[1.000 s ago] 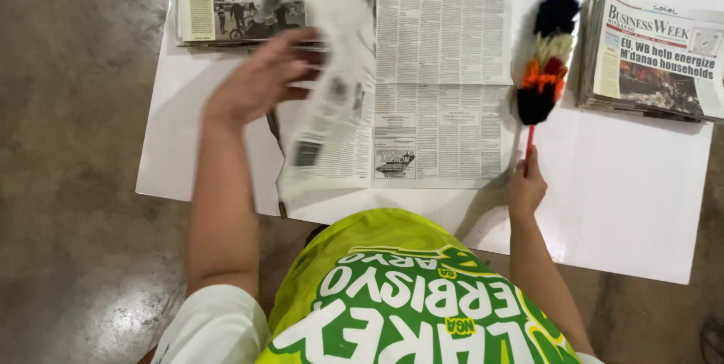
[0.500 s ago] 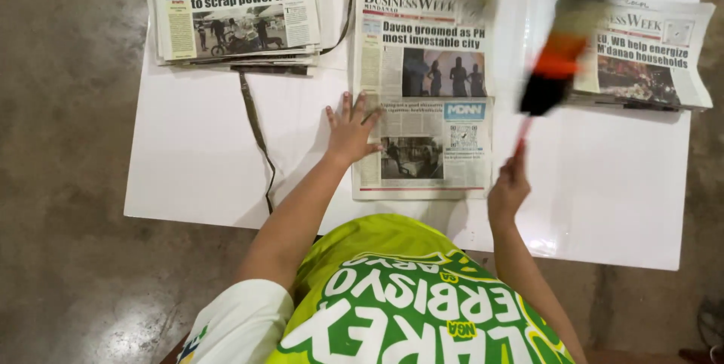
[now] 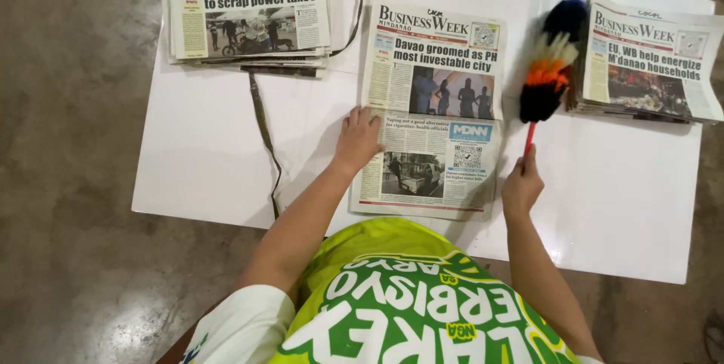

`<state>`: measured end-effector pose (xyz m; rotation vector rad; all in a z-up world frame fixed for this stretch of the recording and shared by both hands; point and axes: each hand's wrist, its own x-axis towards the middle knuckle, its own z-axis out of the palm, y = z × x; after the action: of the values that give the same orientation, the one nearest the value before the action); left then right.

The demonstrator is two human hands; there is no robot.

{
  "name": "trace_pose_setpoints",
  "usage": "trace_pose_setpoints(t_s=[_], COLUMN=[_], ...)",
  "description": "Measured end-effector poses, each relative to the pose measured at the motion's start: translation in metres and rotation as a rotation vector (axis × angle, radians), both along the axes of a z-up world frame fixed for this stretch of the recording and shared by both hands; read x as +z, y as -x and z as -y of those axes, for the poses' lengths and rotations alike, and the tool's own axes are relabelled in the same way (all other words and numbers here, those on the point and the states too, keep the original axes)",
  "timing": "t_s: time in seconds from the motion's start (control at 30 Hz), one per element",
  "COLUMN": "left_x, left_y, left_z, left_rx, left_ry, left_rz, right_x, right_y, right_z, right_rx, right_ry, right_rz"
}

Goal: Clean and dust individual pages of newspapers using a duster on a white table.

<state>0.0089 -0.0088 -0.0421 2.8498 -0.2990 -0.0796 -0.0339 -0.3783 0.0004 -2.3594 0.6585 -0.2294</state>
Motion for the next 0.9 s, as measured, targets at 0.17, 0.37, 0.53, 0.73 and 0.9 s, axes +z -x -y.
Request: trace_pose_setpoints(t_s=[0.17, 0.37, 0.53, 0.73, 0.9], left_x=[0.0, 0.018, 0.069, 0.233, 0.244], left_y=[-0.019, -0.033, -0.057, -0.052, 0.009], left_z=[0.002, -0.003, -0.002, 0.008, 0.019], left_rx=[0.134, 0.304, 0.263, 0.138, -0.339], left_ry=[0.119, 0.465, 0.528, 0.184, 0.218], left_rz=[0.14, 0.037, 0.077, 0.795, 0.682], right_x=[-0.008, -0.022, 0.028, 0.139, 0.15], right_y=[0.09, 0.119, 0.078, 0.016, -0.014], right_z=[-0.001, 0.049, 0.056, 0.005, 0.012], right_rx=[0.428, 0.109, -0.136, -0.152, -0.238], right_ry=[0.283, 0.259, -0.124, -0.572, -1.038], right_rz=[-0.001, -0.207, 0.154, 0.305, 0.689])
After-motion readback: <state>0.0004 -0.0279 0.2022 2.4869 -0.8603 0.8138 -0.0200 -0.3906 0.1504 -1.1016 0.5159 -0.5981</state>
